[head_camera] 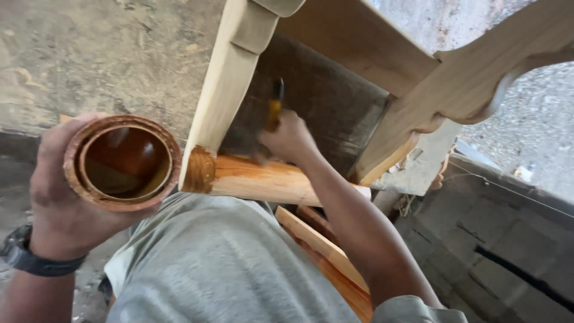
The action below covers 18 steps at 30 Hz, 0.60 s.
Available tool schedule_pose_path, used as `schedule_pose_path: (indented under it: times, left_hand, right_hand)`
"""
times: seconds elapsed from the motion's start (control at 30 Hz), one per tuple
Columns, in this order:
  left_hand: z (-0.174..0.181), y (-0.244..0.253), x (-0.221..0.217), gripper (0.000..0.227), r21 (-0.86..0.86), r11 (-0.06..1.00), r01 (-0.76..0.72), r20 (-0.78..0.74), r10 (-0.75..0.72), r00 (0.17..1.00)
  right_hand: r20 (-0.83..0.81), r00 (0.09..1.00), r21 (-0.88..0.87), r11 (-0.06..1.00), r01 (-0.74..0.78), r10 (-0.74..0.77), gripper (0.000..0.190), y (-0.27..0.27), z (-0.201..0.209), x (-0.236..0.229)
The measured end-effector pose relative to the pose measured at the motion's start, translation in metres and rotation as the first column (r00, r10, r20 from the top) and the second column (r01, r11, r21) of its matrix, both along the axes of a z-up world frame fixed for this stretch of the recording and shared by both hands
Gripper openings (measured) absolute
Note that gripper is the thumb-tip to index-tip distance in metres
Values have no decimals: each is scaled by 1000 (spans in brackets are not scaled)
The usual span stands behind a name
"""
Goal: Applying varnish to a wooden furniture frame using a paintbrush.
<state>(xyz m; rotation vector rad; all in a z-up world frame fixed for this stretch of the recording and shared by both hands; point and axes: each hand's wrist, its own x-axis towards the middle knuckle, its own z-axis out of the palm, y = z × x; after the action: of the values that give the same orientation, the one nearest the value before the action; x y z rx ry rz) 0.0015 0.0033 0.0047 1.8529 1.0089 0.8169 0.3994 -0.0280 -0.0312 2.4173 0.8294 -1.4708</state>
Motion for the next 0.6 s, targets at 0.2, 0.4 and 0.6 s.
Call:
schedule_pose_path:
  times: [0.2, 0.4, 0.6]
  left_hand:
    - [7, 1, -5, 130, 4, 1000, -6, -25, 6, 1000]
    - [-1, -2, -13, 131, 35, 999, -9, -37, 10, 999]
    - [9, 2, -6, 129, 27, 1000, 14, -51, -12, 999]
  right_hand:
    - [-96, 903, -1, 907, 420, -418, 14, -15, -32, -13]
    - [86, 996, 53, 999, 7, -12, 49, -27, -26, 38]
    - [-270, 675, -74, 713, 697, -687, 23, 3, -24, -58]
